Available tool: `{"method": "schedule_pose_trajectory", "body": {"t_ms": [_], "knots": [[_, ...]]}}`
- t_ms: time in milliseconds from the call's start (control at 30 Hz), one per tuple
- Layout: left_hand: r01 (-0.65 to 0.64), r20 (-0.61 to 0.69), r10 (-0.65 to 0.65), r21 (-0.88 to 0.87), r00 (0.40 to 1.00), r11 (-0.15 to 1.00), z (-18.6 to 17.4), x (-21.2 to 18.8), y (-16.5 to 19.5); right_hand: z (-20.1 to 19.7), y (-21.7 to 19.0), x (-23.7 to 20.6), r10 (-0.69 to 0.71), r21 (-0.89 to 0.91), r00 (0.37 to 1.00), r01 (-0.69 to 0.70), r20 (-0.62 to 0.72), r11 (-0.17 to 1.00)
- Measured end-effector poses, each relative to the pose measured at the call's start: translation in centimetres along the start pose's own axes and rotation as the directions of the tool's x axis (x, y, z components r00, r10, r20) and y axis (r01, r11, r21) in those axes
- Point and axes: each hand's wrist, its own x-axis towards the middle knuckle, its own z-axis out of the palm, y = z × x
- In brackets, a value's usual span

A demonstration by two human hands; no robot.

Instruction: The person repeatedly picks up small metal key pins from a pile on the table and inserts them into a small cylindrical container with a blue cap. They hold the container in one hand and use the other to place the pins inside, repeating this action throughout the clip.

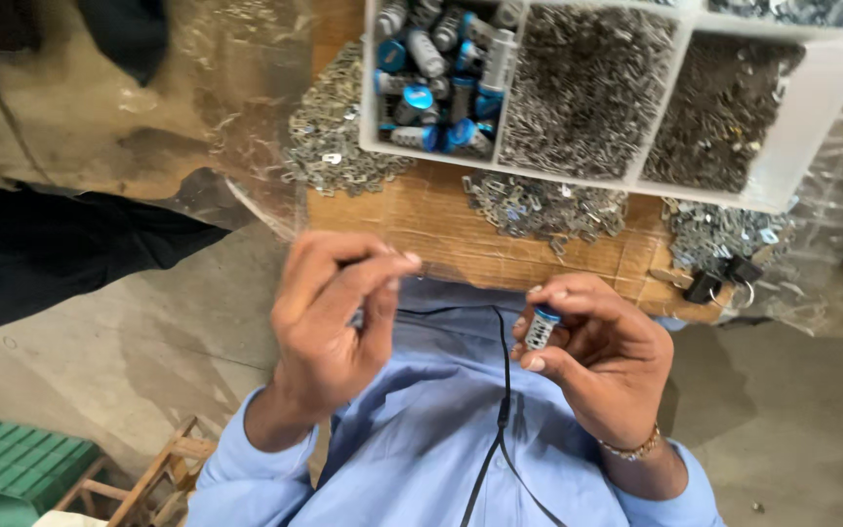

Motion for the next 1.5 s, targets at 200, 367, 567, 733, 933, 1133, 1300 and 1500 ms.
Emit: {"method": "schedule_pose_trajectory", "body": {"t_ms": [200, 367, 567, 733, 933, 1133, 1300, 1500], "knots": [[-0.065, 0.148, 0.122, -0.34, 0.981, 0.938, 3.1, -0.4, 2.1, -0.1, -0.1, 0.0, -0.015, -0.055, 1.0, 0.016, 0.024, 0.998], [-0.253, 0.172, 0.303, -0.262, 0.937, 0.931, 4.5, 0.0, 2.4, -0.7, -0.5, -1.3, -0.033, -0.117, 0.998, 0.026, -0.06, 0.993], [-0.293, 0.266, 0.345, -0.216, 0.9, 0.931, 3.3, 0.1, 1.7, -0.5, 0.0, -1.3, -0.061, -0.159, 0.996, 0.051, -0.06, 0.986], [0.525, 0.583, -0.112, -0.609, 0.805, 0.595, 1.7, -0.2, 1.2, -0.8, -0.3, 0.1, -0.065, -0.242, 0.961, 0.133, 0.27, 0.961], [0.005, 0.172, -0.022, 0.094, 0.985, 0.996, 1.3, 0.2, 0.5, -0.3, 0.5, 0.1, 0.057, -0.057, 0.991, -0.051, 0.119, 0.997], [-0.041, 0.123, -0.006, 0.379, 0.992, 0.924, 2.1, 0.5, -1.5, -0.8, -0.7, -0.9, -0.008, -0.107, 0.995, 0.019, 0.103, 0.994], [-0.158, 0.251, 0.066, 0.369, 0.966, 0.916, 0.4, 1.0, -1.8, -0.6, -0.5, -0.9, -0.047, -0.079, 0.996, 0.053, 0.08, 0.995], [-0.253, 0.288, 0.243, -0.001, 0.926, 0.967, 0.5, 1.5, -1.8, -0.3, -0.2, -0.8, 0.016, 0.001, 0.995, -0.016, 0.101, 1.0]]}}
